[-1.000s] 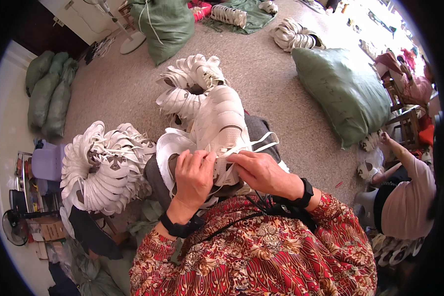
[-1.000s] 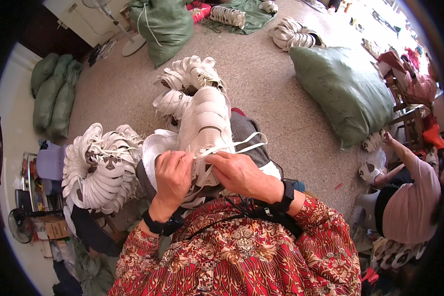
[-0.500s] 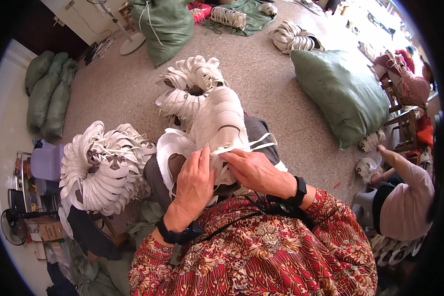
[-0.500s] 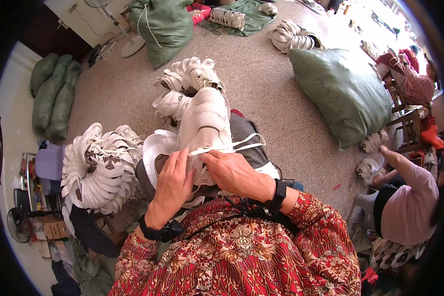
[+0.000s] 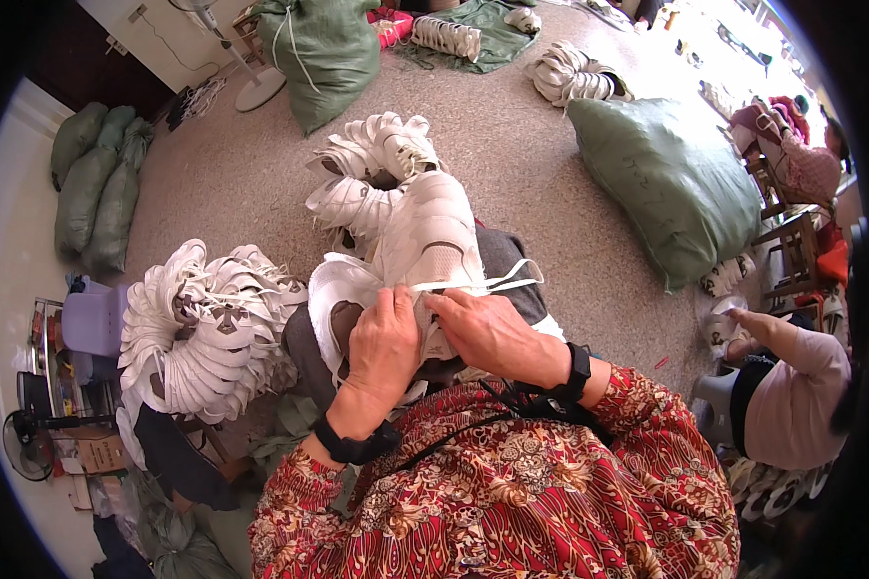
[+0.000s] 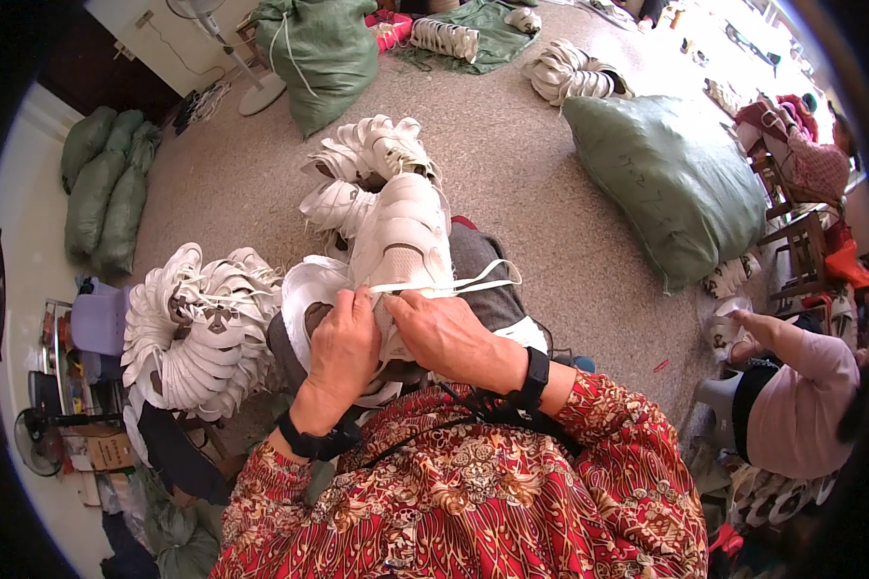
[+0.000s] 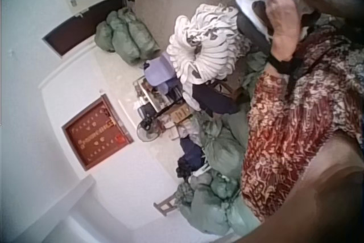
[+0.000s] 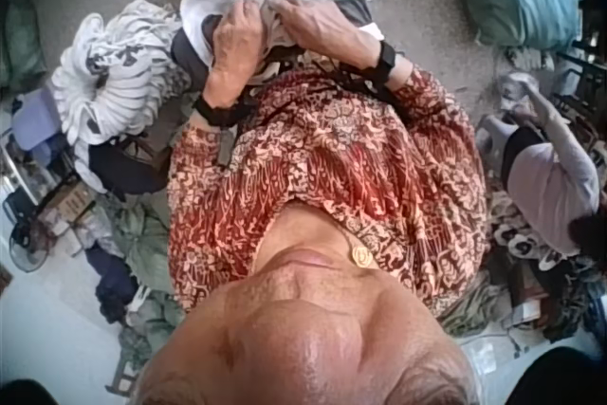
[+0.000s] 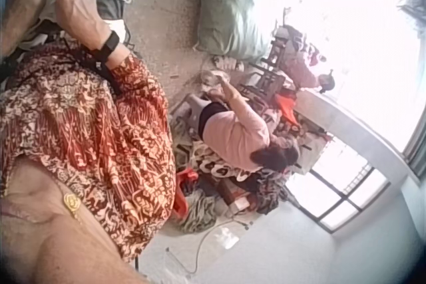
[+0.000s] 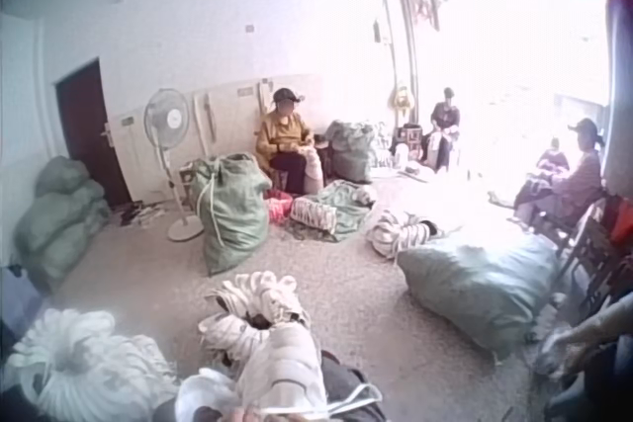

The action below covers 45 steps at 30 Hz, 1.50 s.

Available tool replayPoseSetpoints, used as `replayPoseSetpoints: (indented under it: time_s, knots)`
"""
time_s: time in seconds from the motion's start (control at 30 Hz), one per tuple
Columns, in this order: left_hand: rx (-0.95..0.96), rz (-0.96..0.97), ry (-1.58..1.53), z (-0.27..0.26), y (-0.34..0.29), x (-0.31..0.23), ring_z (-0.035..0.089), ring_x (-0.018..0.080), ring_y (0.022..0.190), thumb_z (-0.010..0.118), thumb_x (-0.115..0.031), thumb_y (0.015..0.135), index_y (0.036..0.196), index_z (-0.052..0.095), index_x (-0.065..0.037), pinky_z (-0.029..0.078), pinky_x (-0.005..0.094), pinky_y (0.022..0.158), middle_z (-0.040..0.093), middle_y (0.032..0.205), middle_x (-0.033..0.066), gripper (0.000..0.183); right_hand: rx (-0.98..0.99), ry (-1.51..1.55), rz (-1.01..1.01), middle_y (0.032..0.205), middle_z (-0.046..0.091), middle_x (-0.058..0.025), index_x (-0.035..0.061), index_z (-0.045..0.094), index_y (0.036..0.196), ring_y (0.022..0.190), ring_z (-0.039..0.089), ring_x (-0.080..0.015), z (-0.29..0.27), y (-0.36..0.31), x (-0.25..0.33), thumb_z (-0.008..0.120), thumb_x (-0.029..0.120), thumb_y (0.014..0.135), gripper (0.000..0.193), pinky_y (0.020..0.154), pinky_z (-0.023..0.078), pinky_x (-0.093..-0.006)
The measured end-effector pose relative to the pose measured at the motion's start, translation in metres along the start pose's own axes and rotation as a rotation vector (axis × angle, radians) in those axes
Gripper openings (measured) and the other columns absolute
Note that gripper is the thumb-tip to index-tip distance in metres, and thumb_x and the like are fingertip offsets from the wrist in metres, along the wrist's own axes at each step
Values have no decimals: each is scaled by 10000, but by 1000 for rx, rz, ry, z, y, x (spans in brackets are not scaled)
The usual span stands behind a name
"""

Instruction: Lacing and tying shoelaces on white athletic shoe uppers.

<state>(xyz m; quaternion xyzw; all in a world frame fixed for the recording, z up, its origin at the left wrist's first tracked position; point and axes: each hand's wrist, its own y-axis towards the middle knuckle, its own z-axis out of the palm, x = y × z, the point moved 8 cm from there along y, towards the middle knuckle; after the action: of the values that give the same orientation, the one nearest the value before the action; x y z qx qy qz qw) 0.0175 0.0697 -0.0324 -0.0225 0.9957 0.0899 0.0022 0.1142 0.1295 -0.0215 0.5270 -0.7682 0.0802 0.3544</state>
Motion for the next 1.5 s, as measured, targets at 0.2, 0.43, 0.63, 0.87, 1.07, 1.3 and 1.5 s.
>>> replayPoseSetpoints:
  time_s: [0.2,0.43,0.63,0.87,1.07,1.3,1.5]
  knots:
    - [-185,73,-78,-11,-6,2,645,283,758,606,-34,871,1320,498,87,554,346,644,544,979,155,477,105,-45,-59,989,647,-177,-8,558,1255,786,679,-381,6,3,6,588,24,854,404,645,546,-449]
    - [-151,28,-155,-9,3,8,636,336,815,591,-3,836,1214,559,56,531,416,718,557,985,167,384,0,-40,-64,906,656,-164,1,589,1087,762,674,-369,13,8,-1,622,90,879,229,645,534,-448]
    - [-163,-13,-378,-20,8,7,622,387,883,583,-20,850,1141,587,41,520,455,773,561,968,189,298,-153,-69,9,751,681,-160,21,594,924,672,679,-375,15,16,-9,667,249,909,240,586,531,-459]
    - [-98,-112,-664,-20,3,9,604,422,973,576,-43,920,1238,541,50,508,464,810,575,1026,218,333,-125,99,20,721,640,-166,16,585,869,649,650,-367,-8,1,-2,648,143,908,147,580,505,-446]
    - [-166,-106,-678,-5,-1,12,601,369,909,592,-47,925,1247,535,41,489,447,812,558,1039,188,338,159,187,626,607,527,-73,-21,574,763,594,469,-110,-47,-143,-145,621,71,875,153,530,417,-356]
    - [-126,-94,-784,-9,4,16,603,305,907,601,-6,896,1231,574,-5,501,399,815,556,1048,156,337,67,-312,836,648,597,-205,-11,614,689,608,627,-348,-75,-327,-291,640,111,754,140,564,477,-440]
    - [-75,-49,-1007,-10,17,19,610,237,959,693,2,827,1066,647,-31,507,348,841,580,1083,93,246,-91,29,395,864,648,-173,22,649,946,789,655,-338,-33,-136,-155,640,100,892,95,704,528,-419]
